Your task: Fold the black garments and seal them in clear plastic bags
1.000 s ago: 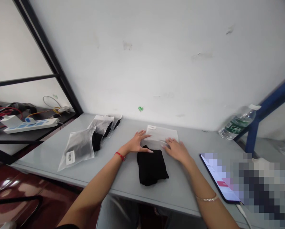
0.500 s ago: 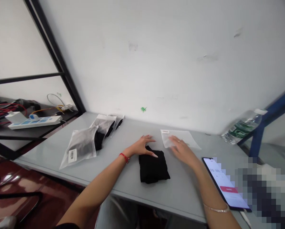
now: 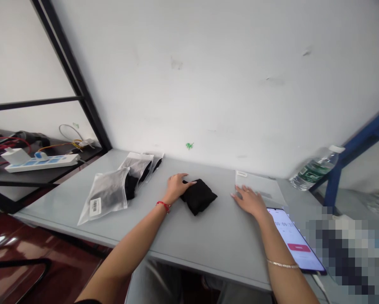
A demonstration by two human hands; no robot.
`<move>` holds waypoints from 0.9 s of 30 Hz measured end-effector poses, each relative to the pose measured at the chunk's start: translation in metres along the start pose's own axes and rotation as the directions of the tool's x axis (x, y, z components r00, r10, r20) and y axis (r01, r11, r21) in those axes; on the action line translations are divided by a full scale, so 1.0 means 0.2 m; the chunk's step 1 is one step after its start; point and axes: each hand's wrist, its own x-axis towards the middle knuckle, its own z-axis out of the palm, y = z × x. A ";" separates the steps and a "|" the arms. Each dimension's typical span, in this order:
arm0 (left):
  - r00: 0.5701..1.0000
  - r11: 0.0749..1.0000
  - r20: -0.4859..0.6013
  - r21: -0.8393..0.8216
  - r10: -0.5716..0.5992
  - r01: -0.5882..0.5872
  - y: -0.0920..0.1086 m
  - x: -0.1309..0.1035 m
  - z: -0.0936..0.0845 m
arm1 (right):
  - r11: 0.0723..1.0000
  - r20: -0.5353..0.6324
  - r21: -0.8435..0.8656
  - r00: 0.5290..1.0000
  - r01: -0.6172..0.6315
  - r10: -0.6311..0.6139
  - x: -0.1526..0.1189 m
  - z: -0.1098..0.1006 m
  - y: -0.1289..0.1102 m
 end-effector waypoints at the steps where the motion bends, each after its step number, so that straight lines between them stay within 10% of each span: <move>1: 0.999 1.000 -0.040 0.010 -0.017 0.017 -0.01 0.00 0.00 | 1.000 -0.016 0.011 1.000 -0.009 0.009 0.01 0.01 0.01; 11: 0.962 0.954 0.114 -0.199 0.249 -0.223 0.05 -0.08 -0.02 | 0.767 -0.229 0.390 0.861 0.509 -0.455 -0.06 0.04 -0.22; 22: 0.722 0.829 0.476 -0.503 0.503 -0.246 0.01 -0.02 -0.09 | 0.683 -0.268 0.414 0.798 0.602 -0.540 -0.11 0.02 -0.29; 27: 0.691 0.825 0.515 -0.523 0.507 -0.216 0.03 -0.02 -0.12 | 0.671 -0.349 0.446 0.806 0.592 -0.478 -0.11 0.02 -0.33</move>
